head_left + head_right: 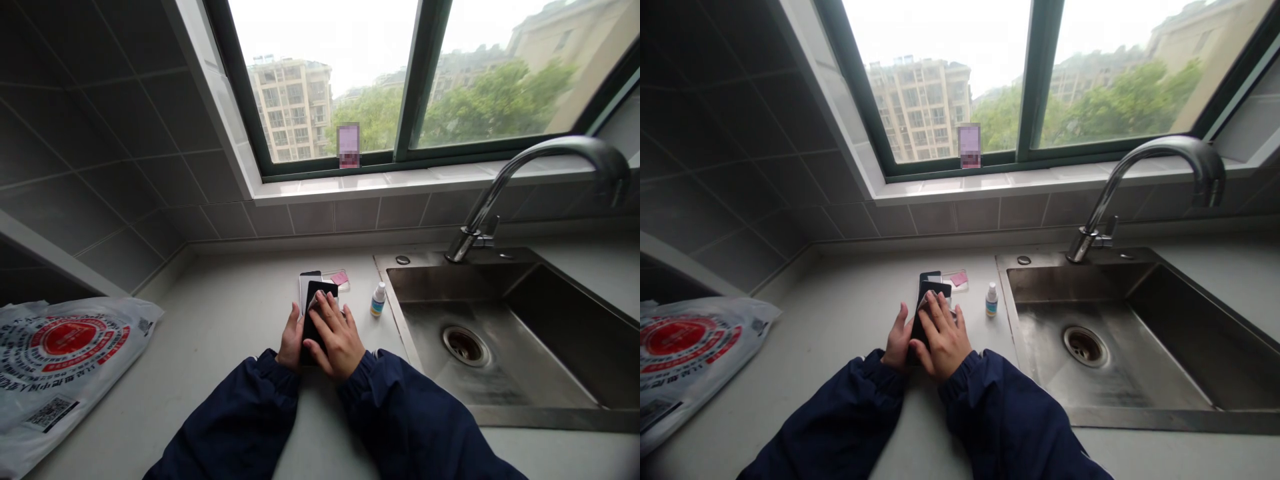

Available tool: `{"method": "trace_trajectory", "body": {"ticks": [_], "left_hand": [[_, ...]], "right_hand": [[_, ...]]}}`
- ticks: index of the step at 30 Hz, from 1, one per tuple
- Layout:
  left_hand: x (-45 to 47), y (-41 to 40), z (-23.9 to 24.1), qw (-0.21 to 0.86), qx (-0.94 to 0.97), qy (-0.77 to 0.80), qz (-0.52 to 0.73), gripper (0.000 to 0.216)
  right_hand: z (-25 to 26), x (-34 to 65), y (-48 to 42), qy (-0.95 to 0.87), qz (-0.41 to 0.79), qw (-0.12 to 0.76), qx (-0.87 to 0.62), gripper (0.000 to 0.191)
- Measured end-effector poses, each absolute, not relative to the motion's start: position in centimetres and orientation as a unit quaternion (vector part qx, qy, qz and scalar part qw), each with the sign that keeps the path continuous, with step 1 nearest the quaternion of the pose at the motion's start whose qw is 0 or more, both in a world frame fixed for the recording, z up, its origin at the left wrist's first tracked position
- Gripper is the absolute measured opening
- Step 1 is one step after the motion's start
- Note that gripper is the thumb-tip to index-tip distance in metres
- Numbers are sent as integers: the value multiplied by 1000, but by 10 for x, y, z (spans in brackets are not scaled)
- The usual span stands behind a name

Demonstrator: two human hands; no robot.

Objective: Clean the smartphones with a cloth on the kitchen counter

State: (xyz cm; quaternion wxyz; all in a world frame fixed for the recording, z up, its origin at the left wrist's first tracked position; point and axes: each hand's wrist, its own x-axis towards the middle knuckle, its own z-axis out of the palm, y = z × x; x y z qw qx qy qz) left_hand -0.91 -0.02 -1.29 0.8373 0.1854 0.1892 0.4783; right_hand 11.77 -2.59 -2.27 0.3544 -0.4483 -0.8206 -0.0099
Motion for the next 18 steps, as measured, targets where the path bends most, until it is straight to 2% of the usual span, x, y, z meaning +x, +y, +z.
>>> {"method": "trace_trajectory", "body": {"ticks": [4,8,18], "left_hand": [[-11,0,-13,841,187,197,468,70],[-11,-1,-9,839,177,203,472,72],[-8,-3,3,845,164,212,463,70]], "right_hand": [[-21,118,-25,-800,-24,404,-443,39],[-21,119,-24,-771,-40,467,-432,30],[-22,125,-20,-744,-20,537,-398,37]]}}
